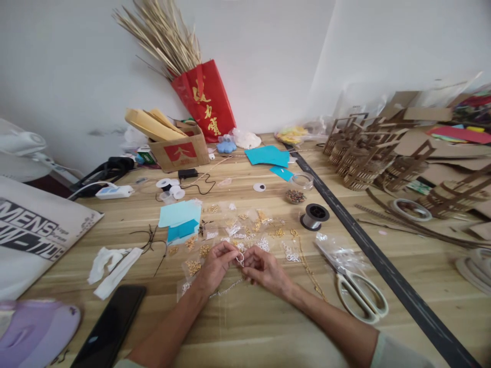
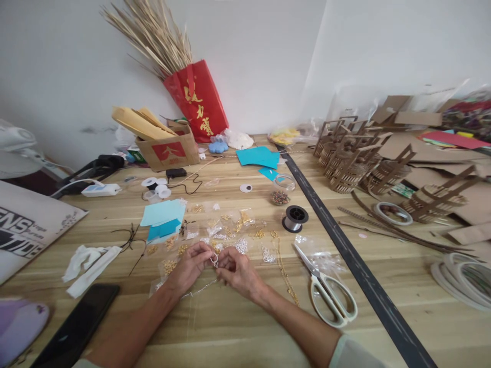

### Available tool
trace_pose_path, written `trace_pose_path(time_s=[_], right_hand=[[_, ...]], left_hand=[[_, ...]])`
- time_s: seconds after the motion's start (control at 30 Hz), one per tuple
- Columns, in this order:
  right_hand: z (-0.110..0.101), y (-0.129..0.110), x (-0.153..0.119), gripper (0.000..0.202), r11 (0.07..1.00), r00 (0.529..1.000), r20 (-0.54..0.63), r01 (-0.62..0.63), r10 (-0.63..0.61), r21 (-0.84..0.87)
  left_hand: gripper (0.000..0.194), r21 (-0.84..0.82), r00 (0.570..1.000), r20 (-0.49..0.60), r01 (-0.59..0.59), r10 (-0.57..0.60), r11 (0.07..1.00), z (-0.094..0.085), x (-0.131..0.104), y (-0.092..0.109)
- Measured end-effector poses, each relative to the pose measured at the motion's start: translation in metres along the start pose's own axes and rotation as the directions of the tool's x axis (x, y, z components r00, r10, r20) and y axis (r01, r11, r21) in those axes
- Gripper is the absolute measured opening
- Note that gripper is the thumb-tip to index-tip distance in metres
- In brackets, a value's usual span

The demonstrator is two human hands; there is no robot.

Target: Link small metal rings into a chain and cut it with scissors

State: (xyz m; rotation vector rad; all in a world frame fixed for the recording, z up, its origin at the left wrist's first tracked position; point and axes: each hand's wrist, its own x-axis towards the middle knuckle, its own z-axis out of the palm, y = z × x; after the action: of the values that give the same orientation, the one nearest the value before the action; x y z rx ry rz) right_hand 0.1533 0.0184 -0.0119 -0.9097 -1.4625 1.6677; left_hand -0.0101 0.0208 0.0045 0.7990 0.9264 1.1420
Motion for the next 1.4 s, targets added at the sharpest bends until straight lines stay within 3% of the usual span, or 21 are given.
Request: trace_pose_path(time_s=[0.33,0.67,1.13,1.4], right_hand=[[-0.002,-0.005,-0.001,0.03,0.999,1.0,0.017,-0.019,0.02,-0.027],[-0.003,-0.005,0.0,0.036,1.0,0.999,0.045,0.012,-0.011,-0.025],[-0.004,-0.002,0.0,0.034,0.999,0.999,0.047,0.02,-0.019,-0.029],[-0.003,-0.004,-0.001,0.036,0.999,1.0,0.029,-0.005,0.007,-0.051]], left_hand=[[0.012,0.2,0.993,-0.039,-0.099,0.109,0.975,-0.008,0.001,-0.01],[0.013,0.302,0.986,-0.065,-0.13,0.157,0.944,-0.005,-0.002,-0.007],[0.012,0.366,0.973,-0.065,-0.183,0.221,0.912,-0.008,0.0,-0.008],[0.012,0.375,0.979,-0.061,-0.159,0.196,0.913,-0.008,0.0,-0.007]])
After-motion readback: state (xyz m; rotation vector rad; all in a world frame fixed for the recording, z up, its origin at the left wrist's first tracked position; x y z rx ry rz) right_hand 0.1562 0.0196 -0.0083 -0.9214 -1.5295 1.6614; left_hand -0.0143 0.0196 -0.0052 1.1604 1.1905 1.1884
